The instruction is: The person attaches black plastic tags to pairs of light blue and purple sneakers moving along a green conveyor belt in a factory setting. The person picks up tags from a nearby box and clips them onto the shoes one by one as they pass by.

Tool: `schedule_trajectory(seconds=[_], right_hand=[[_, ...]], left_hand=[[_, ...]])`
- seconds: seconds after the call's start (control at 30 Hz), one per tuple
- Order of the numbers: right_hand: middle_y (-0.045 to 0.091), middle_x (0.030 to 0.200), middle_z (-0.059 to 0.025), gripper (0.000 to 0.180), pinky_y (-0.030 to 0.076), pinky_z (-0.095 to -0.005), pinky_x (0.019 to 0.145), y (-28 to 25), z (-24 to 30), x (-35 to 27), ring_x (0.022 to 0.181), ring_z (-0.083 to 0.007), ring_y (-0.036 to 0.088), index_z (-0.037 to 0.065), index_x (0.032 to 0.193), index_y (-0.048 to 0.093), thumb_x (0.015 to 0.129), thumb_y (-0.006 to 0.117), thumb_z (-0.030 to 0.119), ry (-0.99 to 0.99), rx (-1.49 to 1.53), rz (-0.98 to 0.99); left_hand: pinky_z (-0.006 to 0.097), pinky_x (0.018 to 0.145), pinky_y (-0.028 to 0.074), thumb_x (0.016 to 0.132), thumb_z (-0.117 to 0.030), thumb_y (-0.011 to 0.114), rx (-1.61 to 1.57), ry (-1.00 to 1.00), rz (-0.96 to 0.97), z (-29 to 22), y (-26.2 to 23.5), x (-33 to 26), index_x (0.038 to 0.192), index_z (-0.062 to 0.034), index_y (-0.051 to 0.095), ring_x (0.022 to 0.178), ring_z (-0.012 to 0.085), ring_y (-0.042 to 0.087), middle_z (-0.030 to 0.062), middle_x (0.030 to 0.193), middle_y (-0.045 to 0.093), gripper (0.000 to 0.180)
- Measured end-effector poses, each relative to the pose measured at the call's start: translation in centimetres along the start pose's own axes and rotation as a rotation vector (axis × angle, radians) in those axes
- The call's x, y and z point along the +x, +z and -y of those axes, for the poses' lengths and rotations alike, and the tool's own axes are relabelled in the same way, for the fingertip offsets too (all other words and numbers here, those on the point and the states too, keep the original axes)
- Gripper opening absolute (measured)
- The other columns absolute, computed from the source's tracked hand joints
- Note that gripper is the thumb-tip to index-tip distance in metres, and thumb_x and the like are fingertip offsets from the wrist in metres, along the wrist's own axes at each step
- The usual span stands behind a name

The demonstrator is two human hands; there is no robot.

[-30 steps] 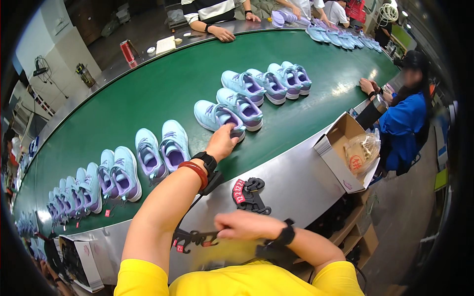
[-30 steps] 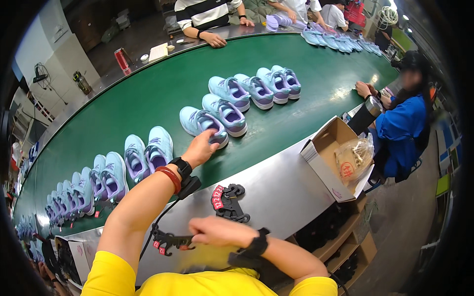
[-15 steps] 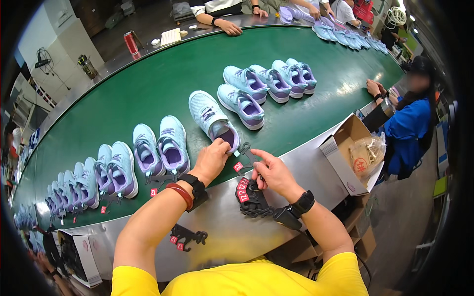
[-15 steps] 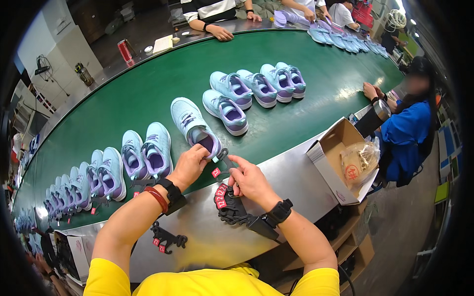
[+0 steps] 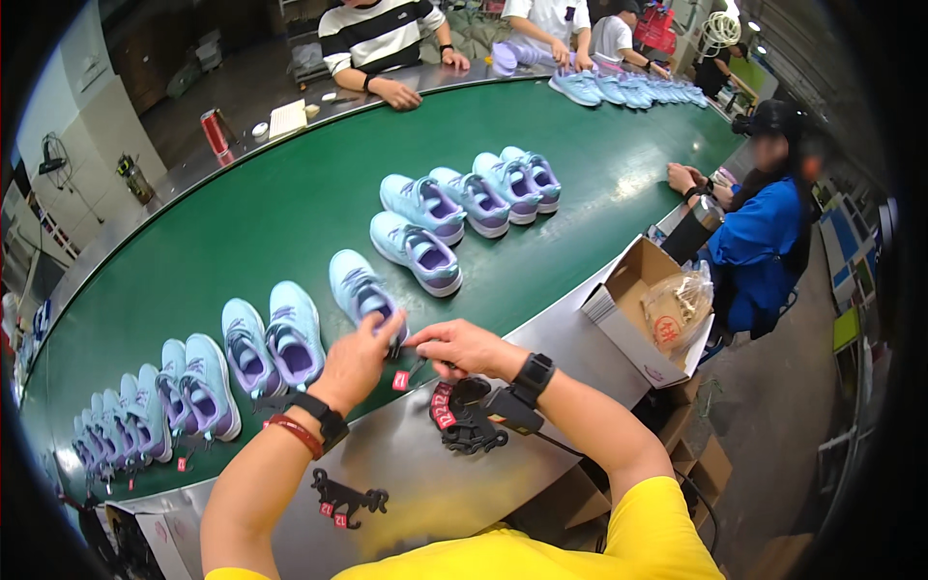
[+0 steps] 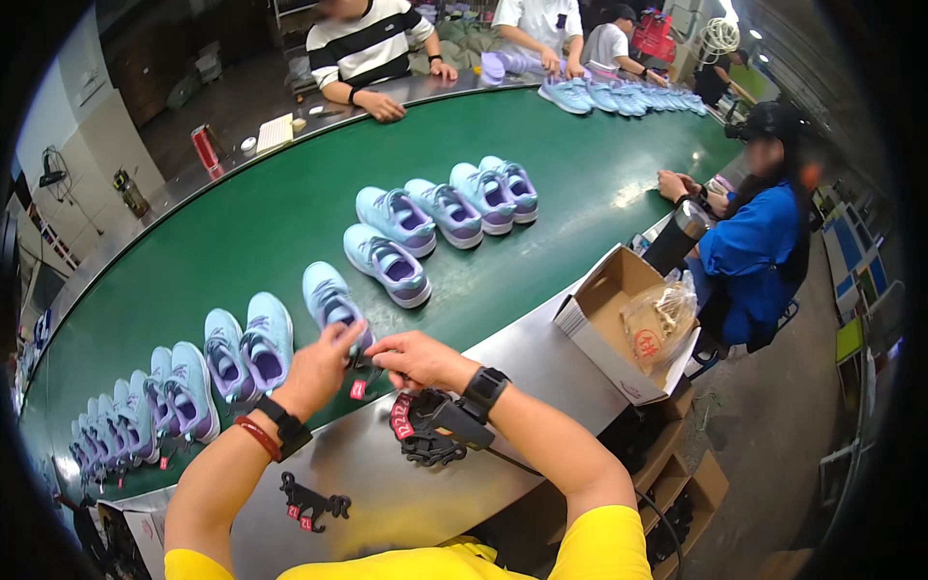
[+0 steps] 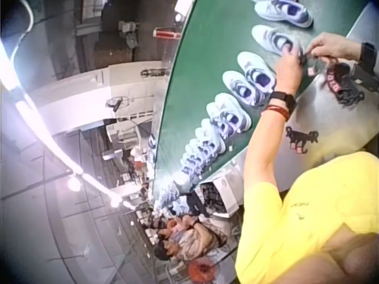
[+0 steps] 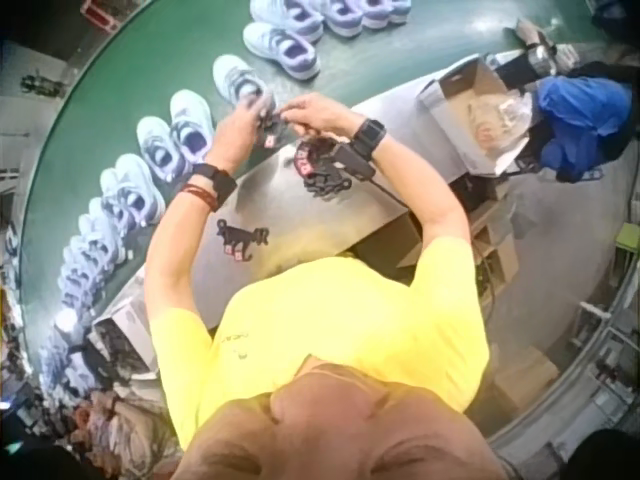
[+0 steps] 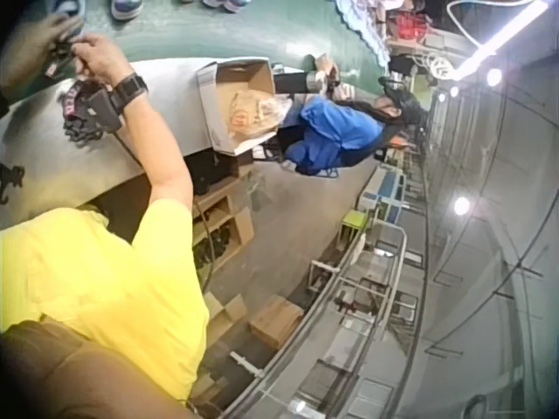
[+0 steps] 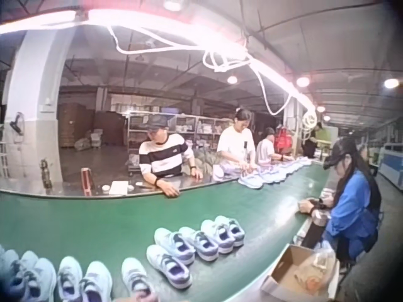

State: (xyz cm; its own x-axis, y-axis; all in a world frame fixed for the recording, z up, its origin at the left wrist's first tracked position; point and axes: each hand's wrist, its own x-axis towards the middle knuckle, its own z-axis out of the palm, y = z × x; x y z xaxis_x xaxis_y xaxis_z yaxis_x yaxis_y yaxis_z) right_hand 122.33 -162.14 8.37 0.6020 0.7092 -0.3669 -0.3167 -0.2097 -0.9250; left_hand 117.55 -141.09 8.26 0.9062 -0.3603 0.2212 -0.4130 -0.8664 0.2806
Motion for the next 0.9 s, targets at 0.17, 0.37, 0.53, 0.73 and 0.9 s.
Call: schedule_trajectory(seconds=[0.17, 0.37, 0.53, 0.73, 0.9], right_hand=[[0.058, 0.1, -0.0148, 0.039, 0.047, -0.0396, 0.079, -2.3, 0.2, 2.7, 0.09, -0.0314, 0.056, 0.003, 0.116, 0.053, 0.082, 0.065, 0.015, -0.576, -0.806, -0.53], [0.05, 0.12, -0.0118, 0.033, 0.046, -0.0411, 0.087, -8.6, 1.7, 4.3, 0.103, -0.0349, 0.052, 0.005, 0.107, 0.059, 0.074, 0.063, 0.007, -0.391, -1.37, -0.523], [0.053, 0.12, -0.0088, 0.02, 0.046, -0.0394, 0.086, -5.7, 2.3, 4.7, 0.105, -0.0312, 0.054, 0.009, 0.094, 0.066, 0.074, 0.065, 0.01, -0.568, -1.263, -0.339], [0.059, 0.097, -0.0081, 0.023, 0.047, -0.041, 0.076, -4.2, 0.2, 4.0, 0.091, -0.0318, 0.058, 0.007, 0.092, 0.061, 0.078, 0.069, 0.023, -0.532, -1.219, -0.161], [0.056, 0.085, -0.0081, 0.024, 0.046, -0.042, 0.071, -3.8, 0.9, 4.0, 0.083, -0.0302, 0.057, 0.009, 0.084, 0.059, 0.078, 0.069, 0.03, -0.684, -1.433, -0.229]], left_hand=[[0.047, 0.06, 0.05, 0.083, -0.02, 0.06, 0.095, 0.039, 0.07, 0.2, 0.7, -1.0, 0.11, -0.0116, 0.054, 0.071, 0.0371, 0.062, 0.0165, 0.095, 0.055, 0.028], [0.046, 0.059, 0.049, 0.089, -0.013, 0.048, 0.198, -0.067, 0.107, -1.0, -1.3, -0.7, 0.109, -0.0119, 0.057, 0.068, 0.0366, 0.062, 0.0172, 0.081, 0.057, 0.022], [0.05, 0.069, 0.048, 0.087, -0.013, 0.049, -0.089, -0.238, 0.067, 1.0, 0.1, -1.2, 0.107, -0.0106, 0.063, 0.078, 0.0397, 0.062, 0.0214, 0.082, 0.064, 0.024], [0.049, 0.07, 0.048, 0.085, -0.008, 0.051, -0.116, -0.238, 0.102, 0.9, 0.3, -1.0, 0.112, -0.009, 0.063, 0.078, 0.0413, 0.061, 0.024, 0.083, 0.064, 0.03], [0.048, 0.075, 0.049, 0.086, -0.01, 0.049, -0.14, -0.314, 0.153, 0.7, 0.1, -0.8, 0.111, -0.0099, 0.064, 0.083, 0.0396, 0.063, 0.0226, 0.089, 0.065, 0.03]])
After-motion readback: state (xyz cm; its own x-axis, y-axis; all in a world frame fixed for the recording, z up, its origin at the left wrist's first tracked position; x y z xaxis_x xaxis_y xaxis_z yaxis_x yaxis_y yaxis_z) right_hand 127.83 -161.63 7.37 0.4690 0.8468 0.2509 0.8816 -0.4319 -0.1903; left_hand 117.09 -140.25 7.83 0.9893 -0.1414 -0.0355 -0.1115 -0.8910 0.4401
